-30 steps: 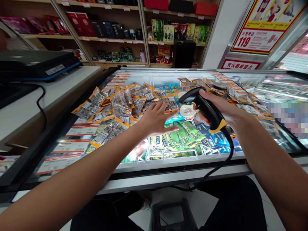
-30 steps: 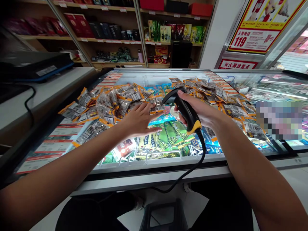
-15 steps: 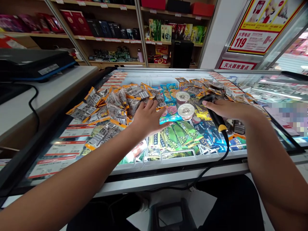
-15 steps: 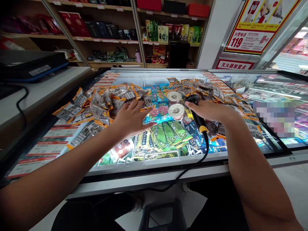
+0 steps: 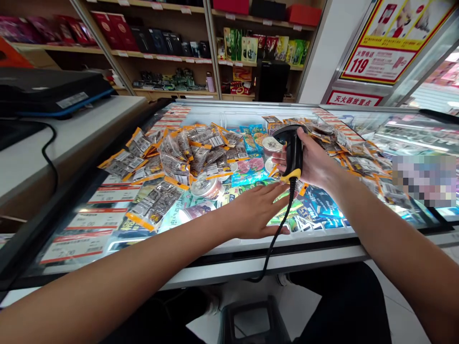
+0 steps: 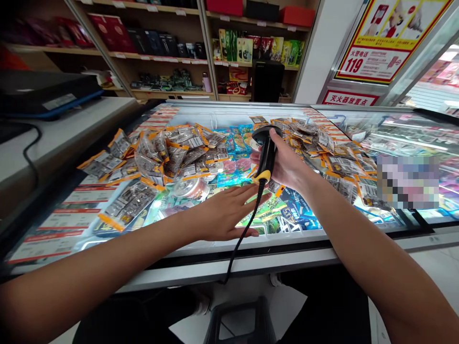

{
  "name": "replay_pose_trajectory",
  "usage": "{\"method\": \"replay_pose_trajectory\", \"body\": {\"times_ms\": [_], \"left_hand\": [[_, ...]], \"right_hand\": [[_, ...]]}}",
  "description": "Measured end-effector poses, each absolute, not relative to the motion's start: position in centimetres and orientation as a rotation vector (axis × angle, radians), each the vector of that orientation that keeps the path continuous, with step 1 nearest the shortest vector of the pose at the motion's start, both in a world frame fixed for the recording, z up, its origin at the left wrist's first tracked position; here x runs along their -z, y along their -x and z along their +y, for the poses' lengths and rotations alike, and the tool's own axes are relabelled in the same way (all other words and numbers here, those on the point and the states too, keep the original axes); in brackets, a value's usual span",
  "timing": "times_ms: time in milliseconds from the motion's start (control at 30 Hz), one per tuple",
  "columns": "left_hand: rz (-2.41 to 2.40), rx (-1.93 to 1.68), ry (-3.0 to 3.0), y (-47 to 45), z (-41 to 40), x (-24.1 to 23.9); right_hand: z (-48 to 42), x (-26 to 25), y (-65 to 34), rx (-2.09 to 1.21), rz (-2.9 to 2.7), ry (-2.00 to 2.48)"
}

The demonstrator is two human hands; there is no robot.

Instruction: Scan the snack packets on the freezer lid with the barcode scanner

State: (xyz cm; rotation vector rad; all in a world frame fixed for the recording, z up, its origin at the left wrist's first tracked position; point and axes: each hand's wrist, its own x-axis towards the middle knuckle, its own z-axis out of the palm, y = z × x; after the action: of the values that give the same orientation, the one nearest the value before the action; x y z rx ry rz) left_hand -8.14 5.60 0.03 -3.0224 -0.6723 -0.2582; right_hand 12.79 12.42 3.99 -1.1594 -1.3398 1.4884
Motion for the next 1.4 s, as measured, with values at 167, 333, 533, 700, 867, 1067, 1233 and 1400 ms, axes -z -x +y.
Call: {"method": "replay_pose_trajectory", "body": {"times_ms": [167, 333, 533, 700, 867, 1067, 1233, 1400], "left_hand": [[-0.849, 0.244, 2.871, 8.6, 6.5, -0.4], [-1.071, 0.214, 2.7, 9.9, 8.0, 0.0], [-1.178, 0.216, 2.616, 10.9, 8.6, 0.9], [-1.225, 0.229, 2.605, 10.2, 8.7, 1.0], [-1.444, 0.208, 2.505, 8.9, 9.1, 0.4], [-1.521, 0.086, 2.494, 8.5, 8.9, -0.3], [-1.502, 0.092, 2.479, 8.6, 8.9, 0.0], [-1.49, 0.16, 2.459, 8.6, 8.8, 0.1]], "right_hand": [[12.3, -4.4, -12.6, -1.476, -1.342, 1.113], [11.7, -5.2, -13.7, -1.535, -1.423, 1.196], [10.5, -6.3, -14.4, -1.6, -1.48, 1.312], [10.0, -6.2, -14.2, -1.625, -1.492, 1.312], [9.6, -5.9, -13.7, -1.682, -1.466, 1.318], [9.5, -5.8, -12.7, -1.775, -1.444, 1.221], [9.2, -6.0, -12.6, -1.806, -1.45, 1.206], [8.9, -6.0, -12.5, -1.629, -1.532, 1.233]]}}
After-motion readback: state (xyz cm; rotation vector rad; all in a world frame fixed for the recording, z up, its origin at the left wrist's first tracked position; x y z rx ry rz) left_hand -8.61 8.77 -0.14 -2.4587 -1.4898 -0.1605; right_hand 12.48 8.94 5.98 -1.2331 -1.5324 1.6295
